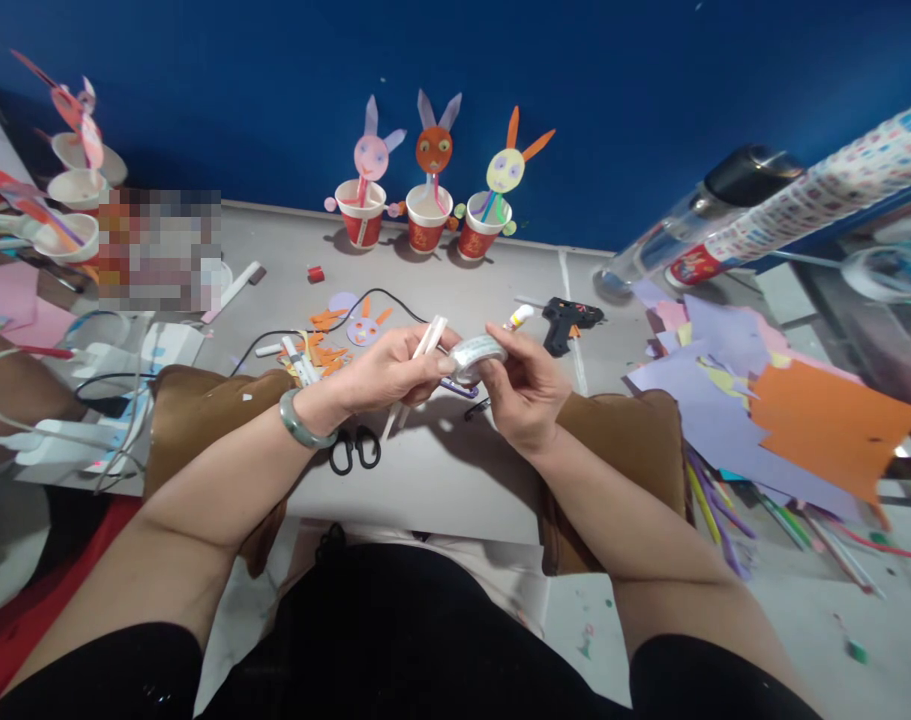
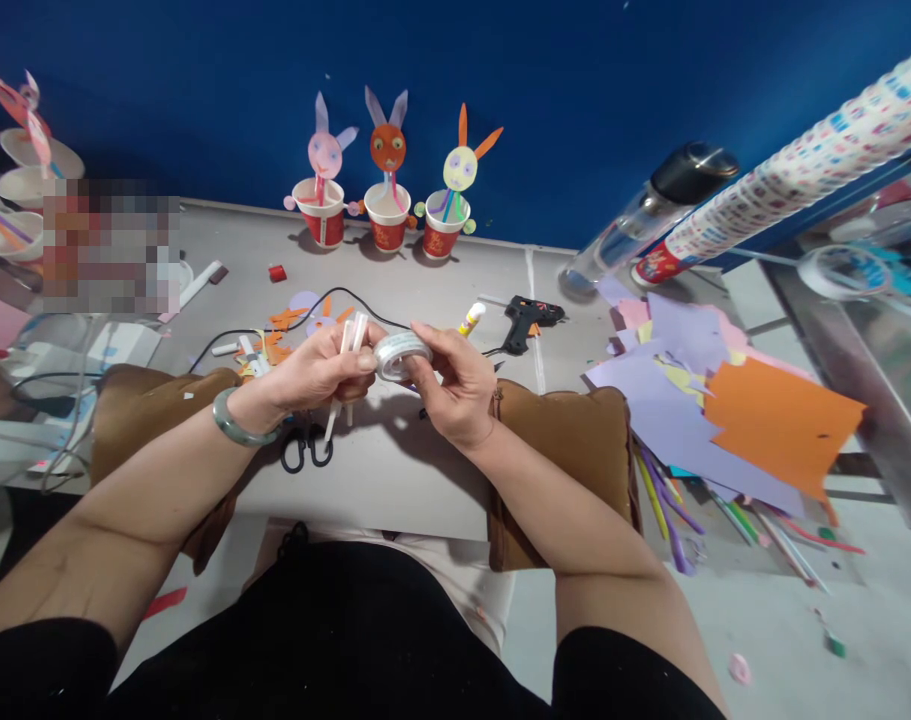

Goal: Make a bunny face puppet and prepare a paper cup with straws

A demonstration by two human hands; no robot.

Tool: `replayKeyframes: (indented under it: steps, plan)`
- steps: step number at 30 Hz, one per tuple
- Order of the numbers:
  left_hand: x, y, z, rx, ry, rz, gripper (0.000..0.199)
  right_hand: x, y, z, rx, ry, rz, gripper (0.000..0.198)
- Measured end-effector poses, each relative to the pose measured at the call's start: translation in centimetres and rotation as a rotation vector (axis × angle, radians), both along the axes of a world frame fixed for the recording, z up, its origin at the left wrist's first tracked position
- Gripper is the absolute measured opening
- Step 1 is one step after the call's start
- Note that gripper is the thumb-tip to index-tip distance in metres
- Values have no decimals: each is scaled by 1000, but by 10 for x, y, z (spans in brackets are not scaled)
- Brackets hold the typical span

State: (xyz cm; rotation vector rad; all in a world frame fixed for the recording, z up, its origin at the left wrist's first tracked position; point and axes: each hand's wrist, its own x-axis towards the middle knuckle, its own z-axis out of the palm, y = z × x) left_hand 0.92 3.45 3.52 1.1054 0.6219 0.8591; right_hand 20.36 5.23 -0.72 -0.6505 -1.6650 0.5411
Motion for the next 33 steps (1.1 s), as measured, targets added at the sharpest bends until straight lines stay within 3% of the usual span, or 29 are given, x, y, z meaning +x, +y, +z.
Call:
replayKeyframes:
  steps: [4,8,12,25,33]
  plan:
    - [1,1,1,-26,15,26,35,1,1,-2,-34,0,-11,33]
    - [1,3,5,-35,127,177,28,2,3,-2,-63,-1,-78,34]
    - [-3,7,6,41,238,314,19,4,7,0,-1,-41,-160,32]
    - [-6,9,13,344,489,342,17,10,14,3,116,-211,-188,30]
    - [-9,8,6,460,547,349,22,10,14,4,303,-348,-237,31]
